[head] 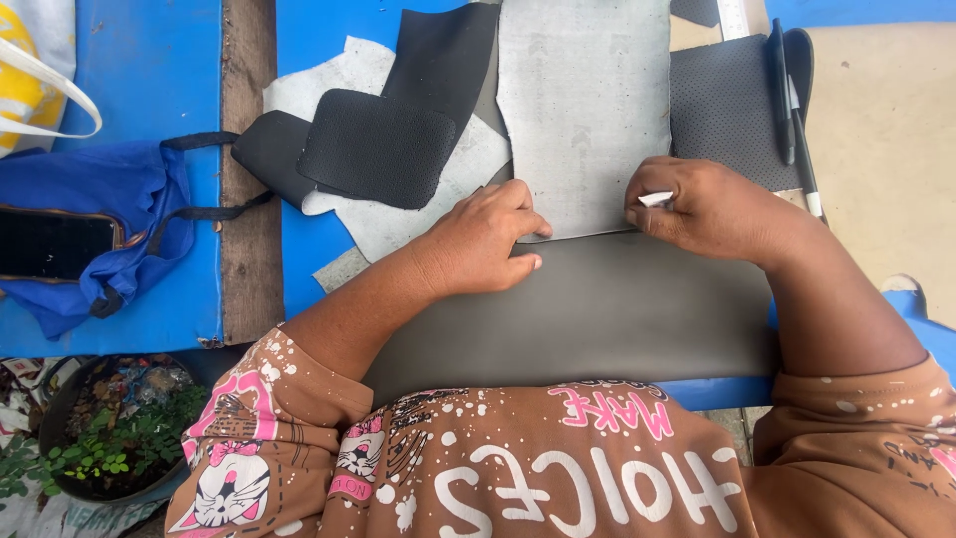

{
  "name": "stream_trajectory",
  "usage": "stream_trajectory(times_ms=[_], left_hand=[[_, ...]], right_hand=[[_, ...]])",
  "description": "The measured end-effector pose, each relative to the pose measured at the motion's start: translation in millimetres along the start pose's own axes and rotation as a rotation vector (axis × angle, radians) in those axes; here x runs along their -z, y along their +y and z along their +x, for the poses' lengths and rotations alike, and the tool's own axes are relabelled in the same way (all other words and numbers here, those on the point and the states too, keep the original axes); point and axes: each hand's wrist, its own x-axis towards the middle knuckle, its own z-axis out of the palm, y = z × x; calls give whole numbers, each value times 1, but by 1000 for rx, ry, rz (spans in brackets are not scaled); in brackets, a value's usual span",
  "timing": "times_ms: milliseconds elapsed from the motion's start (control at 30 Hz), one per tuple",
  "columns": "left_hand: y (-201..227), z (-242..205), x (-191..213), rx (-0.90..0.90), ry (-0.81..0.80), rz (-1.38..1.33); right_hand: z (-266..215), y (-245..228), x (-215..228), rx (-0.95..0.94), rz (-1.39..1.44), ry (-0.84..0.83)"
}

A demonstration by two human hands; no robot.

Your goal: Applying glue to a leather strip and folding the edges to create a finished seam.

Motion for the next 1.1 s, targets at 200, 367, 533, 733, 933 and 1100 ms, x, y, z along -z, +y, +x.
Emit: stream_trajectory(times_ms=[200,367,533,733,933,1100], left_hand=[[-7,-1,-14,-84,101,102],[-23,10,-21,-72,216,274],[-35,22,-36,-50,310,398],[-27,22,-38,-158,485,557],[-13,24,-35,-280,610,649],[16,13,-26,-358,489,604]], right_hand=[[7,1,-3,-216,-268,-191],[14,-8,3,-318,-140,-41],[21,-20,3,-414,-187,-6],[21,-35,2,-418,-321,-61],[22,-46,9,-496,-387,-130],[21,-45,9,-491,-409,-164]])
